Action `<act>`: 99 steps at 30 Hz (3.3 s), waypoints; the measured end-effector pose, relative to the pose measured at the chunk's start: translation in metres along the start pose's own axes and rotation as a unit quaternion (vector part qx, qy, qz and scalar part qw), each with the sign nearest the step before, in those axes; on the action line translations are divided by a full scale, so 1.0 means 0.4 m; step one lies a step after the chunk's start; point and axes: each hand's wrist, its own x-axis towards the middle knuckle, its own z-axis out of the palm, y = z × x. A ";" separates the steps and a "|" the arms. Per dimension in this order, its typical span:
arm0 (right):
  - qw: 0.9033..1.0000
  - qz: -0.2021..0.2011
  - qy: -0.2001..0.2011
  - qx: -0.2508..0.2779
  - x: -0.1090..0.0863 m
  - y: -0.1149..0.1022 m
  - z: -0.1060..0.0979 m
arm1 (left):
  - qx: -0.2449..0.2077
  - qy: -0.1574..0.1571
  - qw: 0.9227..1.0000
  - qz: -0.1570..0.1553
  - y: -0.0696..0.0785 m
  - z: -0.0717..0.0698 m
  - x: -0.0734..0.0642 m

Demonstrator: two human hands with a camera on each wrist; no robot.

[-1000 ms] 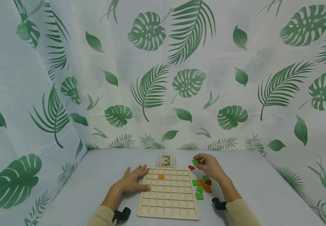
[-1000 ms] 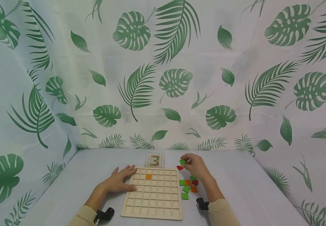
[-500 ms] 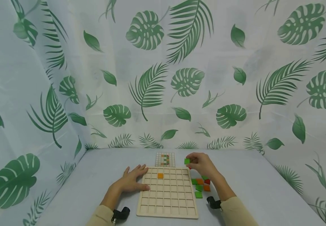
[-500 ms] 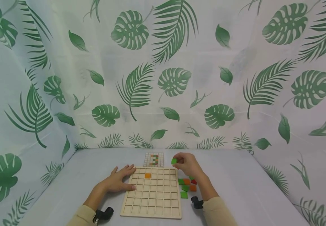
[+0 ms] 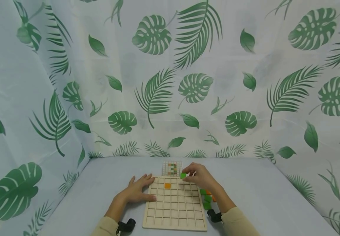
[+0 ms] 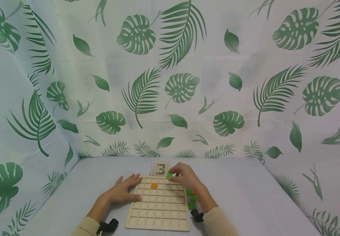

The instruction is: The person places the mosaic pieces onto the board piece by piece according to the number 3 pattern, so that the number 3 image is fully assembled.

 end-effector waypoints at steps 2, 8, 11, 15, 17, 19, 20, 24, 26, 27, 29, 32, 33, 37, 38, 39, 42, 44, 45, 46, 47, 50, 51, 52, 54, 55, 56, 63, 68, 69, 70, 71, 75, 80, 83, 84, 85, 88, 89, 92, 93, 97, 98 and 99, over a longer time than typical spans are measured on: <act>1.000 -0.014 -0.010 -0.001 0.005 -0.003 0.011 | -0.001 0.001 1.000 -0.001 0.000 0.000 -0.001; 0.998 -0.037 -0.045 0.015 0.016 -0.006 0.037 | 0.004 0.002 1.000 -0.001 -0.001 -0.002 -0.001; 0.998 -0.032 -0.054 0.030 0.021 -0.009 0.042 | 0.004 0.003 1.000 0.000 0.001 -0.003 -0.001; 0.996 -0.022 -0.060 0.054 0.031 -0.011 0.051 | 0.000 0.001 1.000 0.003 0.003 -0.004 -0.003; 0.995 -0.016 -0.067 0.066 0.036 -0.008 0.058 | -0.002 0.001 1.000 0.003 0.003 -0.004 -0.003; 0.995 -0.016 -0.074 0.072 0.037 -0.004 0.068 | -0.002 0.001 1.000 0.004 0.002 -0.003 -0.003; 0.995 -0.015 -0.076 0.069 0.037 -0.004 0.073 | -0.002 0.001 1.000 0.004 0.002 -0.002 -0.002; 0.996 -0.012 -0.081 0.033 0.036 -0.007 0.089 | -0.002 0.001 1.000 0.004 0.001 -0.001 -0.001; 0.996 -0.014 -0.083 0.020 0.040 -0.010 0.095 | -0.003 0.003 1.000 0.004 0.001 -0.002 0.000; 0.996 -0.015 -0.086 0.019 0.043 -0.011 0.099 | -0.002 0.003 1.000 0.004 0.001 -0.001 0.000; 0.995 -0.014 -0.092 0.020 0.047 -0.011 0.104 | 0.000 0.003 1.000 0.002 0.000 -0.001 0.001; 0.995 -0.003 -0.099 0.020 0.047 -0.012 0.107 | 0.004 0.001 1.000 -0.001 0.001 -0.001 0.000; 0.995 0.004 -0.100 0.017 0.046 -0.012 0.107 | 0.004 0.001 1.000 -0.002 0.001 -0.001 0.000; 0.995 0.015 -0.100 0.004 0.045 -0.013 0.110 | 0.006 0.001 1.000 -0.002 -0.001 -0.001 0.000; 0.995 0.016 -0.100 0.001 0.046 -0.014 0.110 | 0.006 0.002 1.000 -0.002 -0.001 -0.002 0.000; 0.995 0.015 -0.100 -0.001 0.046 -0.013 0.112 | 0.006 0.002 1.000 -0.002 -0.002 -0.002 0.000; 0.995 0.009 -0.095 -0.004 0.045 -0.013 0.113 | 0.000 0.004 1.000 -0.001 -0.001 -0.002 0.000; 0.995 0.009 -0.094 -0.011 0.045 -0.012 0.115 | -0.002 0.004 1.000 -0.002 0.000 -0.002 -0.001; 0.995 0.010 -0.095 -0.014 0.045 -0.012 0.116 | -0.003 0.003 1.000 -0.003 0.000 -0.002 -0.001; 0.995 0.011 -0.095 -0.016 0.046 -0.012 0.116 | -0.005 0.004 1.000 -0.002 0.000 -0.001 -0.002; 0.995 0.013 -0.096 -0.018 0.046 -0.012 0.116 | -0.005 0.004 1.000 -0.002 0.000 -0.001 -0.002; 0.995 0.021 -0.099 -0.021 0.047 -0.015 0.116 | -0.005 0.004 1.000 -0.002 0.001 0.000 -0.002; 0.995 0.022 -0.099 -0.021 0.047 -0.016 0.116 | -0.005 0.004 1.000 -0.001 0.001 0.001 -0.002; 0.995 0.022 -0.100 -0.022 0.047 -0.017 0.116 | -0.006 0.003 1.000 -0.001 0.000 0.001 -0.002; 0.994 0.024 -0.101 -0.024 0.047 -0.018 0.116 | -0.009 0.003 1.000 -0.001 0.000 0.000 -0.002; 0.994 0.024 -0.101 -0.025 0.047 -0.018 0.117 | -0.010 0.003 1.000 0.000 -0.001 0.002 -0.001; 0.994 0.024 -0.101 -0.028 0.046 -0.018 0.118 | -0.011 0.004 1.000 0.000 -0.001 0.002 -0.001; 0.994 0.021 -0.096 -0.040 0.044 -0.015 0.119 | -0.005 0.000 1.000 -0.001 0.000 0.003 0.004; 0.994 0.018 -0.095 -0.043 0.045 -0.021 0.119 | -0.006 0.002 1.000 -0.003 0.001 0.002 0.003; 0.994 0.017 -0.095 -0.045 0.046 -0.022 0.120 | -0.006 0.002 1.000 -0.004 0.001 0.001 0.002; 0.994 0.016 -0.096 -0.048 0.047 -0.022 0.121 | -0.006 0.002 1.000 -0.005 0.000 0.002 0.001; 0.994 0.014 -0.096 -0.051 0.048 -0.023 0.122 | -0.008 0.003 1.000 -0.004 0.000 0.001 0.001; 0.993 0.013 -0.101 -0.056 0.051 -0.023 0.124 | -0.013 0.003 1.000 -0.006 -0.003 0.003 -0.001; 0.993 0.018 -0.102 -0.051 0.051 -0.026 0.123 | -0.015 0.006 1.000 -0.004 -0.007 0.005 -0.001; 0.993 0.023 -0.103 -0.046 0.050 -0.026 0.123 | -0.015 0.006 1.000 -0.001 -0.009 0.006 0.000; 0.993 0.025 -0.103 -0.047 0.049 -0.026 0.123 | -0.014 0.006 1.000 0.000 -0.009 0.006 0.001; 0.993 0.025 -0.103 -0.046 0.048 -0.027 0.123 | -0.014 0.005 1.000 0.000 -0.009 0.007 0.002; 0.993 0.018 -0.102 -0.048 0.046 -0.027 0.123 | -0.012 0.004 1.000 0.000 -0.011 0.008 0.004; 0.994 0.016 -0.101 -0.049 0.045 -0.027 0.122 | -0.012 0.004 1.000 0.000 -0.011 0.008 0.004; 0.994 0.011 -0.100 -0.051 0.045 -0.025 0.123 | -0.010 0.004 1.000 0.000 -0.010 0.008 0.004; 0.994 0.010 -0.099 -0.052 0.045 -0.025 0.123 | -0.008 0.003 1.000 -0.001 -0.009 0.008 0.004; 0.993 0.010 -0.096 -0.062 0.045 -0.021 0.127 | -0.005 0.003 1.000 -0.002 -0.005 0.009 0.003; 0.993 0.010 -0.095 -0.065 0.044 -0.020 0.127 | -0.005 0.001 1.000 -0.002 -0.004 0.010 0.003; 0.993 0.010 -0.094 -0.067 0.042 -0.019 0.128 | -0.005 0.001 1.000 -0.002 -0.002 0.010 0.002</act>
